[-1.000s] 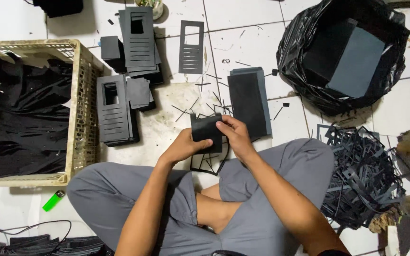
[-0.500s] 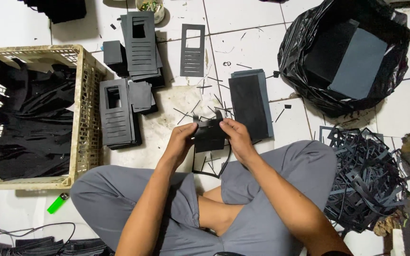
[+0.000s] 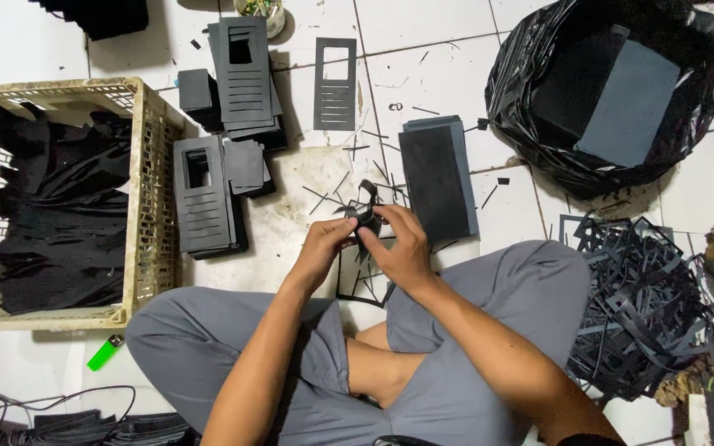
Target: Trimming and cleaning excess waste strips from pre-cut leather components by hand.
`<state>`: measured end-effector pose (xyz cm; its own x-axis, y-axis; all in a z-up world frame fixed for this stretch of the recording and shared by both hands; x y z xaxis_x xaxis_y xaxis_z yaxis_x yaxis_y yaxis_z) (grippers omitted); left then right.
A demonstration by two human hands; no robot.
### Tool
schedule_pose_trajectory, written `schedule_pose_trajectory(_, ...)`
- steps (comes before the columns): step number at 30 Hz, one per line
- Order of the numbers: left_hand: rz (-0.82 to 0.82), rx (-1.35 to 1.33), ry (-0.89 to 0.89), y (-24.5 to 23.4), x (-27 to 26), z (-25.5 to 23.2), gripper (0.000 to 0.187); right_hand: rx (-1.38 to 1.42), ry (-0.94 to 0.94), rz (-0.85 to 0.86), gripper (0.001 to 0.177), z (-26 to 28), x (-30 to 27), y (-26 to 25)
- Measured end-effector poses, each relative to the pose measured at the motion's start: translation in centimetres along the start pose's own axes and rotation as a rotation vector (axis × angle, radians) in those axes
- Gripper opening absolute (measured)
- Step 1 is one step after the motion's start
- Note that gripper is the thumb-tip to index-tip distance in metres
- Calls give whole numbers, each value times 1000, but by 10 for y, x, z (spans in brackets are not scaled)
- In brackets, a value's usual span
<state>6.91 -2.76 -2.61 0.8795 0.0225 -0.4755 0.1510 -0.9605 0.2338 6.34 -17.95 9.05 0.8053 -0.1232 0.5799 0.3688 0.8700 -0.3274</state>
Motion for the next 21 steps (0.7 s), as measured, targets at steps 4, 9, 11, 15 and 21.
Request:
schedule_pose_trajectory(4, -40, 18, 0, -12, 13, 23, 21, -17, 64, -25, 6, -9, 2, -8)
schedule_pose_trajectory(9, -184, 44, 53, -13, 0, -15, 24, 89, 518, -78, 13, -58, -12, -9)
schedule_pose_trajectory(11, -189, 78, 71, -12, -2, -18, 25, 163, 568, -91, 13, -57, -14, -7)
schedule_pose_trajectory(15, -206, 142, 107, -12, -2, -23, 25, 287, 643, -80, 14, -60, -20, 1)
schedule_pose_trajectory(21, -198, 199, 78, -9, -4, -11, 31, 62, 329, -12, 8, -21, -2, -7)
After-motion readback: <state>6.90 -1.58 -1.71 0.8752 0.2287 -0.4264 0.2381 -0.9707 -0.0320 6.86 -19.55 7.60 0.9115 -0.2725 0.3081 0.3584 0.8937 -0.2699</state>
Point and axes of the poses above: each hand's wrist, its own x-axis towards the middle knuckle, its own y-axis out of the palm, z = x × y, the point moved 10 cm from there along x, towards the middle knuckle, and after that the axes turned 10 degrees about -z, right-handed, at the moved point
